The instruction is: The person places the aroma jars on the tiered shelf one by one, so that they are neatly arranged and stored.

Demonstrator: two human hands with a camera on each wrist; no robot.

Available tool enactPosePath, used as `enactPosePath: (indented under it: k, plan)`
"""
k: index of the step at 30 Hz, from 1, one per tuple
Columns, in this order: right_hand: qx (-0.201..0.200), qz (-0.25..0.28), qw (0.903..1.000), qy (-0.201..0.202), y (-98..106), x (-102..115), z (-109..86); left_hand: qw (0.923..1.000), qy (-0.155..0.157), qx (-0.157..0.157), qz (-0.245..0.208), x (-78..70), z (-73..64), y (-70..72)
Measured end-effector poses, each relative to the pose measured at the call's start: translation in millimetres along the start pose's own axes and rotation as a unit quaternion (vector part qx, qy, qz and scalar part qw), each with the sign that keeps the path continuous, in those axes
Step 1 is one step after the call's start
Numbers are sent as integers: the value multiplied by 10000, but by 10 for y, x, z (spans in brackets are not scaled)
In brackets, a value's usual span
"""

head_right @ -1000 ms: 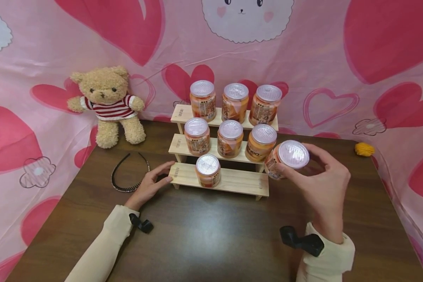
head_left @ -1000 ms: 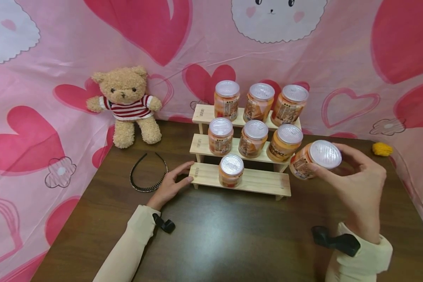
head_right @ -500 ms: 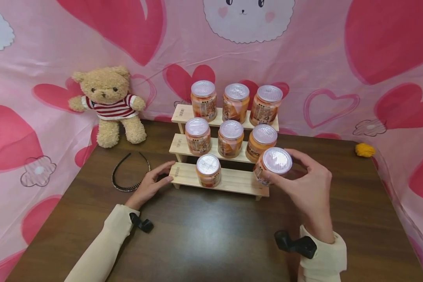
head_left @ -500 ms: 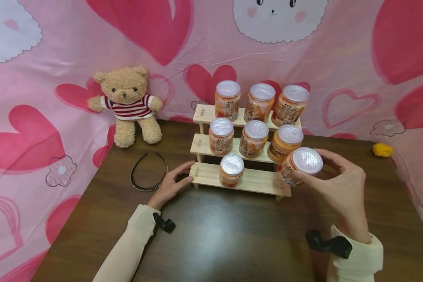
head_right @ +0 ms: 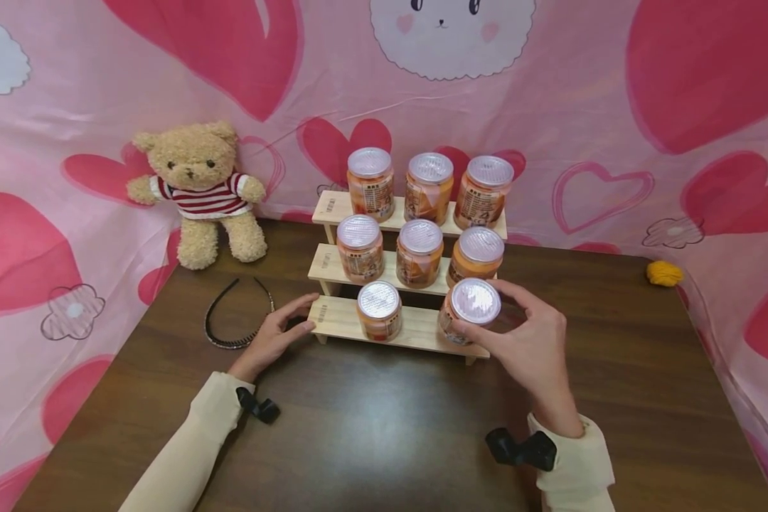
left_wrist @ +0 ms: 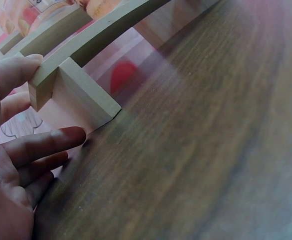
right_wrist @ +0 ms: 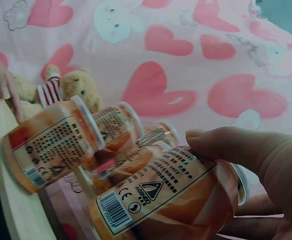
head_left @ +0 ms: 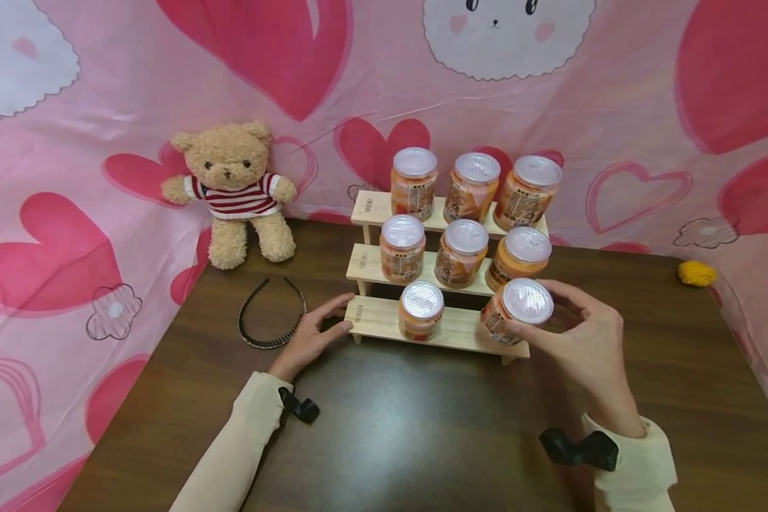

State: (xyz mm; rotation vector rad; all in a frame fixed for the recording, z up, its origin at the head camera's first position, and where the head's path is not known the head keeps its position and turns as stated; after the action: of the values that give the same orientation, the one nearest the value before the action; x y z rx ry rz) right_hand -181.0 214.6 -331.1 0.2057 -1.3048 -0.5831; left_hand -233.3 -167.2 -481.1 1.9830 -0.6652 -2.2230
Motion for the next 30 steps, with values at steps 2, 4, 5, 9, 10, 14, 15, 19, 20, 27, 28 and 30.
enactPosePath:
  k: [2, 4, 5, 9, 10, 14, 15, 19, 20, 27, 28, 30]
  plan:
    - [52, -63, 10000, -31, -34, -15, -2, 10000, -14, -25, 1, 37, 5, 4]
    - [72, -152, 9998, -47, -62, -27, 1, 10000, -26, -43, -14, 49, 1, 6]
    - [81, -198, 9997, -70, -76, -34, 1, 10000, -31, -50, -22, 51, -3, 6]
    - [158, -323, 9993, -122, -141, -52, 2, 9999, -56, -68, -71, 50, -12, 5]
    - [196, -357, 9991, -146, -160, -58, 2, 9999, -66, -72, -70, 49, -13, 6]
    - [355, -386, 9984, -206, -232, -81, -1, 9999, -115, -85, -52, 45, -13, 8]
    - [370, -429, 9982, -209, -244, -86, -1, 9999, -131, -87, -31, 43, -13, 9]
    - [431, -549, 9973, -239, -287, -121, 4, 9998, -176, -83, 33, 38, -5, 10]
    - [446, -557, 9971, -261, -298, -132, 6, 9998, -181, -80, 47, 37, -4, 11]
    - [626, -524, 9962, -299, -368, -175, 11, 9997, -234, -72, 72, 25, -2, 15]
    - [640, -540, 9961, -293, -376, -177, 9, 9997, -232, -72, 65, 24, -2, 15]
    - [657, -552, 9959, -292, -390, -183, 5, 9997, -229, -67, 46, 23, -2, 13]
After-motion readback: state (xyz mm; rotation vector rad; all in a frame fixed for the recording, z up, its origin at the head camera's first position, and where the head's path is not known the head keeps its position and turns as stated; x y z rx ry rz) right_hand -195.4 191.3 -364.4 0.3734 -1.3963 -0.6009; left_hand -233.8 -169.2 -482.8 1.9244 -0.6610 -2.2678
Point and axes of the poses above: each hand's wrist, its own z-axis towards the middle knuckle, its own y-axis out of the back of the hand, x = y × z, the point moved 9 cm from there along z, towards the middle knuckle, and after that the axes turned 1 degree about -x, right-handed, at the moved point
